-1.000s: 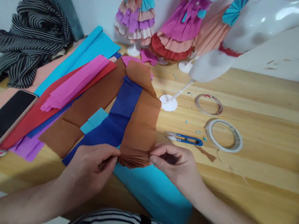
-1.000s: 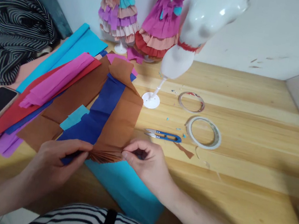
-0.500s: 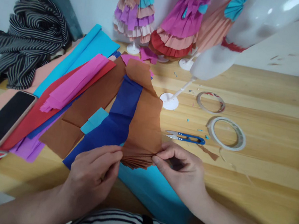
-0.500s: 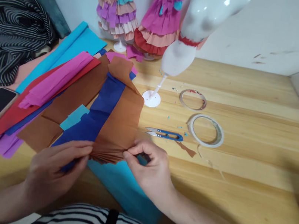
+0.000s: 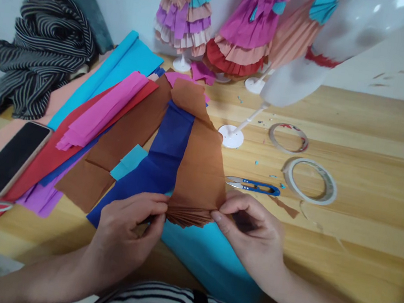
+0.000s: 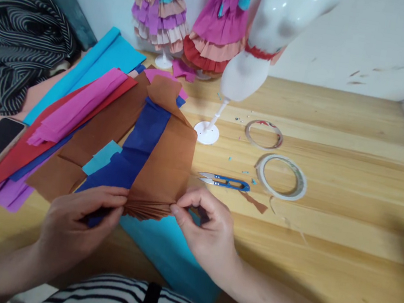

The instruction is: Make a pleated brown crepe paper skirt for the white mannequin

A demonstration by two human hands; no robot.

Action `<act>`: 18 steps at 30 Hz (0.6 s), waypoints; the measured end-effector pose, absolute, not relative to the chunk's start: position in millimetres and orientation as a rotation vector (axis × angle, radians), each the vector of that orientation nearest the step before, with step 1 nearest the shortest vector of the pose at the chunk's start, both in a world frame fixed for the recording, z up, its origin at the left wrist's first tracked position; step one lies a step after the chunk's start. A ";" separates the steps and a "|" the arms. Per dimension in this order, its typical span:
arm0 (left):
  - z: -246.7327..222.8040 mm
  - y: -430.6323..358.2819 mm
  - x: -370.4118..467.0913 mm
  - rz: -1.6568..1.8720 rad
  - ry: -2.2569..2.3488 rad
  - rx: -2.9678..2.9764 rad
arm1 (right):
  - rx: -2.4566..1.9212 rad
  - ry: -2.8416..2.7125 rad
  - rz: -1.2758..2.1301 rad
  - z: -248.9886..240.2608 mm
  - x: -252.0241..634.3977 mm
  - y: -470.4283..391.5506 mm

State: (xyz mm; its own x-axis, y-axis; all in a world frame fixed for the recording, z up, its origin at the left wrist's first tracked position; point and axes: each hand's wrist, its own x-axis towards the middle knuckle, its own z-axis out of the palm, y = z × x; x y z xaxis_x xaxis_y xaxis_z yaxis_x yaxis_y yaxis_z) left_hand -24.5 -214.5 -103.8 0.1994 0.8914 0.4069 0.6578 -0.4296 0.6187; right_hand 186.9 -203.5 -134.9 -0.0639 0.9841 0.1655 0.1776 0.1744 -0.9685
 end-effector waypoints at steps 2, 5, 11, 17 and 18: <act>-102.2 -213.0 -24.1 1.077 1.449 2.131 | -1.159 -1.459 1.017 -134.8 186.6 -202.8; -100.5 -212.0 -23.6 1.098 1.448 2.070 | -1.138 -1.463 1.009 -134.5 185.8 -202.1; -99.4 -214.2 -23.9 1.057 1.473 1.948 | -1.114 -1.467 1.038 -136.1 185.8 -202.2; -104.8 -215.8 -28.1 1.094 1.362 2.255 | -1.069 -1.505 1.059 -137.4 188.6 -202.4; -106.9 -216.4 -29.5 1.095 1.350 2.328 | -1.071 -1.530 1.043 -137.3 189.2 -202.4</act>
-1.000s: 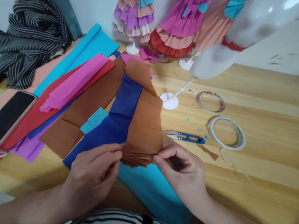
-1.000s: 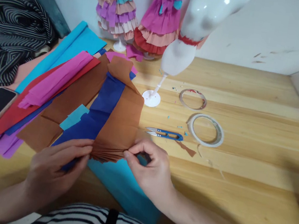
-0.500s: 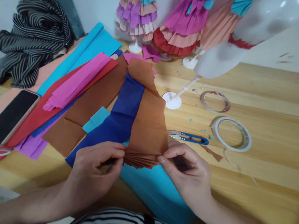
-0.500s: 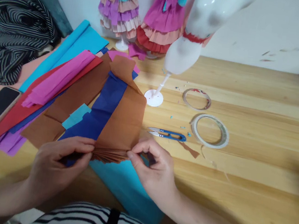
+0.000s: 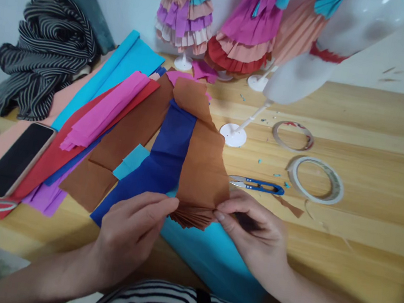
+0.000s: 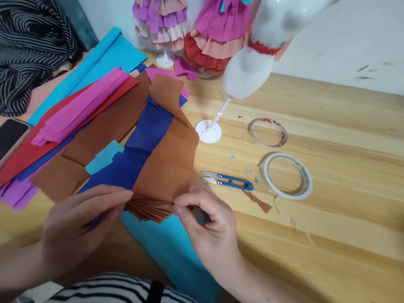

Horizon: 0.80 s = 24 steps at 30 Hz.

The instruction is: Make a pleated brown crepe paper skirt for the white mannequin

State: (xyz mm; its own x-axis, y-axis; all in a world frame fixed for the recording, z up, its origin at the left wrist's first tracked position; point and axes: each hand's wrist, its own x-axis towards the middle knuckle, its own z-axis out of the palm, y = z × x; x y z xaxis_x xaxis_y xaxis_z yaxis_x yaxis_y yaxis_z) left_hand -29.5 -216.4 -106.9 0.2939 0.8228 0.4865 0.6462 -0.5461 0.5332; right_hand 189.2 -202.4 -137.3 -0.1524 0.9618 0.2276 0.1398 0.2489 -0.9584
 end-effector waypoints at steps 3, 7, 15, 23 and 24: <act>-113.7 -219.1 -34.2 1.063 1.365 2.513 | -1.082 -1.604 0.969 -137.1 190.9 -202.1; -119.3 -221.2 -37.2 1.006 1.391 2.604 | -1.102 -1.643 0.886 -137.8 192.6 -202.3; -115.4 -216.0 -27.4 1.056 1.450 2.575 | -1.131 -1.700 0.802 -140.3 191.6 -202.2; -116.1 -218.6 -26.7 1.116 1.396 2.491 | -1.149 -1.708 0.794 -140.1 192.1 -201.1; -115.9 -218.8 -26.7 1.131 1.404 2.466 | -1.154 -1.707 0.795 -140.1 192.0 -201.1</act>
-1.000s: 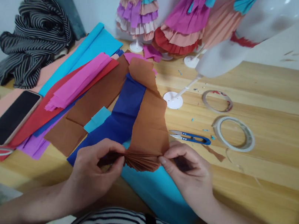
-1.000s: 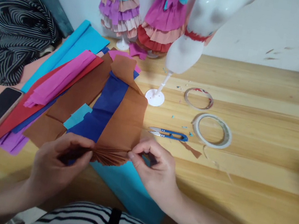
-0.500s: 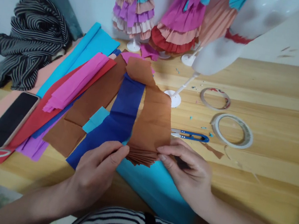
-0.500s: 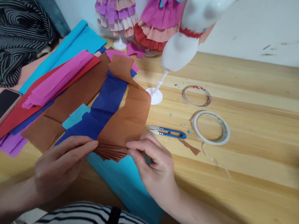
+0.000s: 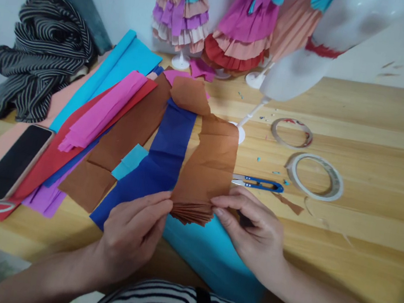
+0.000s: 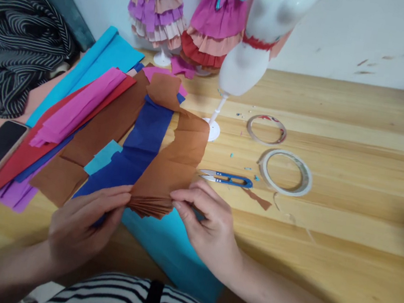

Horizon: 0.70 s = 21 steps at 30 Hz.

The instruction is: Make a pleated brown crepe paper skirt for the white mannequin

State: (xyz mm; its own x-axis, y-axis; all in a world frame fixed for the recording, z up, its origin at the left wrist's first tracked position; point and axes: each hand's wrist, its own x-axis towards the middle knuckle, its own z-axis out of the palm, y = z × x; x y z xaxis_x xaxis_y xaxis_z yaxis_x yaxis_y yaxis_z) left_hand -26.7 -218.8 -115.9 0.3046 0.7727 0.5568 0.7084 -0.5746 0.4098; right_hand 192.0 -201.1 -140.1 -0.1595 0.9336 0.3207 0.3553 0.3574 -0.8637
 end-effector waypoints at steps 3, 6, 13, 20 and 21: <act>-114.2 -218.1 -26.2 1.155 1.412 2.353 | -1.164 -1.703 0.793 -140.5 191.5 -201.5; -111.0 -216.6 -25.6 1.151 1.411 2.281 | -1.173 -1.703 0.791 -141.4 191.5 -202.4; -111.7 -216.7 -26.8 1.135 1.425 2.276 | -1.174 -1.710 0.814 -142.3 192.0 -203.1; -119.8 -217.5 -27.7 1.071 1.493 2.436 | -1.165 -1.712 0.811 -143.8 190.8 -202.6; -119.9 -217.5 -27.7 1.059 1.507 2.447 | -1.163 -1.712 0.812 -143.8 190.5 -202.5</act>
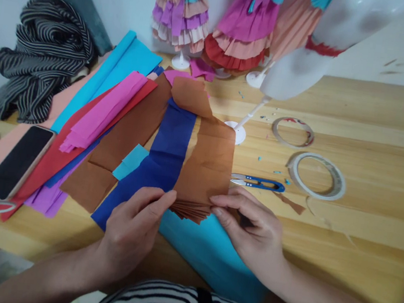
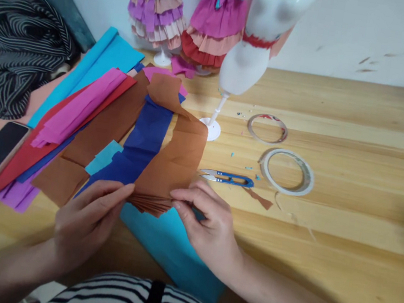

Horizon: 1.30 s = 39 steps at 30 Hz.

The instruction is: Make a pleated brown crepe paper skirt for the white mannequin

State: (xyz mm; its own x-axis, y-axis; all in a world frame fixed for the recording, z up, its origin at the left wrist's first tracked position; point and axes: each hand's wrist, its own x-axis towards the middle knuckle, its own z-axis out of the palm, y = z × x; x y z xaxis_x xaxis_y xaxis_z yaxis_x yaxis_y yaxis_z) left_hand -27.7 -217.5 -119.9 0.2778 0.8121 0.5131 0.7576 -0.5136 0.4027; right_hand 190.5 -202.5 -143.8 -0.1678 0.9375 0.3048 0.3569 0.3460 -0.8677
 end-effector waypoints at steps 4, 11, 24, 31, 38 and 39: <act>-118.7 -216.7 -26.9 1.040 1.528 2.406 | -1.149 -1.712 0.816 -142.7 189.7 -201.8; -116.4 -215.3 -23.0 1.015 1.504 2.351 | -1.188 -1.726 0.855 -141.6 189.7 -202.9; -116.7 -216.8 -21.6 0.963 1.508 1.768 | -1.243 -1.577 0.899 -141.4 188.0 -202.2; -111.6 -216.1 -20.1 1.085 1.475 1.831 | -1.201 -1.616 0.812 -138.1 188.6 -203.3; -111.4 -214.9 -20.3 1.159 1.475 1.952 | -1.189 -1.579 0.860 -139.2 187.6 -204.8; -111.8 -215.1 -20.8 1.158 1.467 1.971 | -1.189 -1.568 0.872 -139.4 187.5 -204.9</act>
State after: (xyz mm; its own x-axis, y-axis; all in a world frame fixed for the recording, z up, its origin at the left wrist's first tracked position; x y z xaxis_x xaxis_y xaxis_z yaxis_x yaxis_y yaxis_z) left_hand -20.8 -215.1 -111.8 0.0956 0.9249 0.3681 0.5730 -0.3535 0.7394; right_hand 187.5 -204.9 -139.4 -0.0760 0.9621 0.2621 0.2851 0.2728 -0.9189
